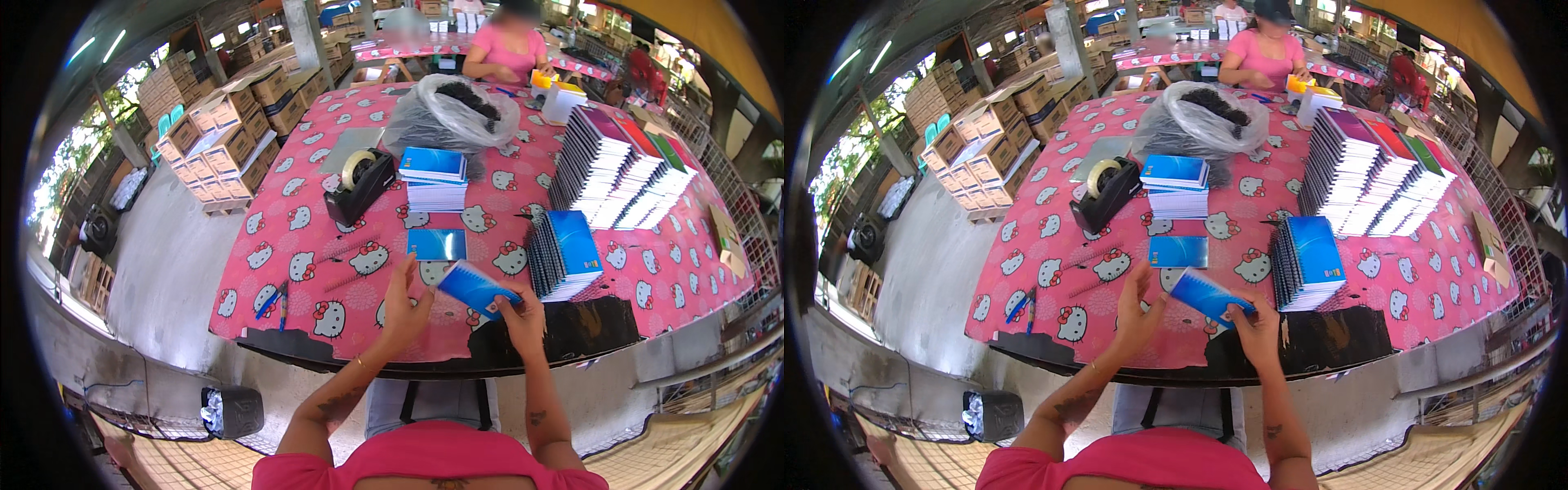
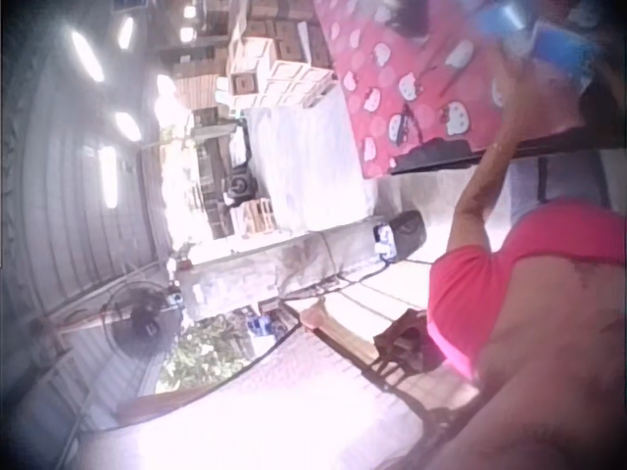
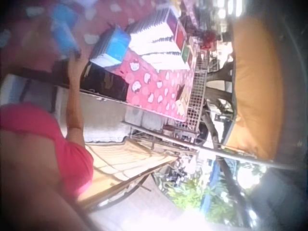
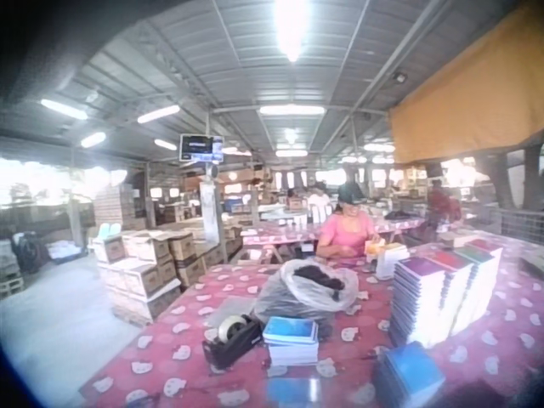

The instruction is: The person assembles spiral-bound notebooks by inserting a blue cover into a stack of white pages and pressing the edges to secure them. The person repeatedly picks up a cover, aligns it with a page stack, and places the finished notebook onto a growing pile on the table.

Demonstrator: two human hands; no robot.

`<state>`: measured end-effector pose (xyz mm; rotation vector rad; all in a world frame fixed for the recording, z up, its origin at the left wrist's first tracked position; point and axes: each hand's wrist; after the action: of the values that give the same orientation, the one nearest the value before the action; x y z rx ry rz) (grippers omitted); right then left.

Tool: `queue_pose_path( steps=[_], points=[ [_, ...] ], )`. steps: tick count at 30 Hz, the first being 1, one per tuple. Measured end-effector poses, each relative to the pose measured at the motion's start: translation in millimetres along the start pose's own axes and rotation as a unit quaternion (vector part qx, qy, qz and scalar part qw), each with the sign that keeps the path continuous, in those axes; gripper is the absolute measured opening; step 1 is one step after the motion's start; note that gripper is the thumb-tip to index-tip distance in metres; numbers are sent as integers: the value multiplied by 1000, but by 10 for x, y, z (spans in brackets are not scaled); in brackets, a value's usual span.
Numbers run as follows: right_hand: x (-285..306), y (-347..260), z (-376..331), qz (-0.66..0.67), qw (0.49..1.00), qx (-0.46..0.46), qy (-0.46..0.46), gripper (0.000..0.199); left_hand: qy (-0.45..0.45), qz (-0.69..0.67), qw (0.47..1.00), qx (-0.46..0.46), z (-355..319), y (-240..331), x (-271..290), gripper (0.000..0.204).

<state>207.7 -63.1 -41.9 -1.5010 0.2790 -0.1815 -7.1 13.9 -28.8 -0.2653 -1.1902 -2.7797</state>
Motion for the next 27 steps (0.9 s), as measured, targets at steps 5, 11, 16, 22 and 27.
queue_pose_path(
  steps=[5,11,16,22,27],
  points=[
    [-136,-40,45,-223,971,84,-32,21,-158,-5,987,-4,-209,-86,-43,63],
    [-305,117,54,64,986,-148,-35,27,-198,64,977,-44,-249,-61,-152,67],
    [-161,254,100,-3,997,-65,-42,19,-97,305,944,-87,151,-354,491,53],
    [-183,277,111,-22,996,-48,-70,21,-135,250,955,-81,153,-416,684,30],
    [-177,314,85,-11,995,-48,-85,27,-164,105,979,-66,62,-24,496,13]
  ],
)
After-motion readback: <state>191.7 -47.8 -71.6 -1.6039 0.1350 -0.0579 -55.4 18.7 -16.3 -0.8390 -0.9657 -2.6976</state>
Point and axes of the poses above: each hand's wrist, its own z-axis towards the middle knuckle, its own x-axis out of the back of the hand, y = z × x, and after that the axes turned 13 degrees about -x, right-handed
